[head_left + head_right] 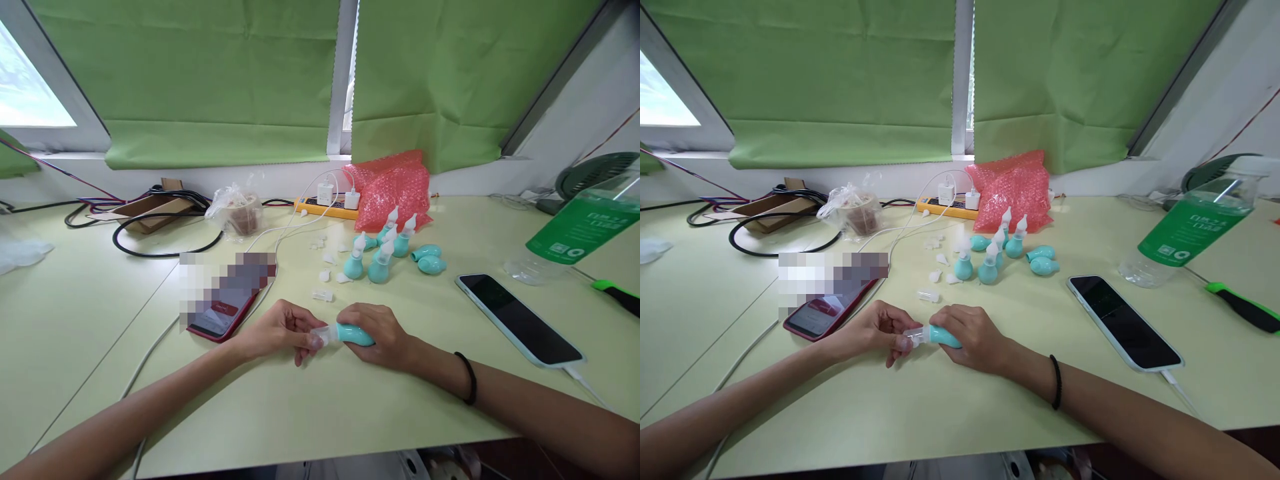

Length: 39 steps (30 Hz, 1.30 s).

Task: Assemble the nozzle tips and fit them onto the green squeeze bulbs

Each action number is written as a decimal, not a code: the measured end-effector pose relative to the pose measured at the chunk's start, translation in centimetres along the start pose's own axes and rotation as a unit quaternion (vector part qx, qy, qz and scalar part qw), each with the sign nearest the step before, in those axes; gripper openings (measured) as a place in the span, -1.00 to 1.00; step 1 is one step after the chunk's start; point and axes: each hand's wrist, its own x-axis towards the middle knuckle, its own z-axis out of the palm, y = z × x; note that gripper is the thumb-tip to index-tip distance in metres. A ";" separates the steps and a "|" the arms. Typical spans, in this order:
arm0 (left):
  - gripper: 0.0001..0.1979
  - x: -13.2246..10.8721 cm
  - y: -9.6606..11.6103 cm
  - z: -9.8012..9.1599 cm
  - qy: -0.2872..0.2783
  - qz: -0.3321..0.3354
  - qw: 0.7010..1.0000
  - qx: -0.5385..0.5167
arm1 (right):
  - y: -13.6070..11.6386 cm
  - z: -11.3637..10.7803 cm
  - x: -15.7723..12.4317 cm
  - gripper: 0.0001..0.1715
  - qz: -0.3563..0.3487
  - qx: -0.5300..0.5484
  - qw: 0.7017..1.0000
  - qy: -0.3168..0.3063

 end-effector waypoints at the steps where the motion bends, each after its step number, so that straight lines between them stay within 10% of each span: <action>1: -0.76 0.0 -0.1 0.1 0.002 0.003 1.000 -0.005 | 0.0 0.0 0.0 -0.78 0.001 0.000 1.000 0.004; 11: -0.65 -0.7 -0.7 1.2 0.090 0.097 0.954 0.268 | -0.4 -0.2 0.9 -0.75 0.172 0.150 0.972 -0.054; 20: -0.74 -0.9 -1.0 1.8 0.085 0.328 0.814 0.473 | -0.3 -0.7 1.3 -0.78 0.256 0.253 0.923 -0.134; 28: -0.77 -0.8 -2.0 1.9 0.094 0.432 0.614 0.654 | -0.4 -1.1 1.6 -0.73 0.261 0.250 0.916 -0.177; 39: -0.69 -0.6 -2.6 1.5 0.093 0.410 0.584 0.694 | -0.5 -0.9 1.5 -0.79 0.278 0.223 0.920 -0.163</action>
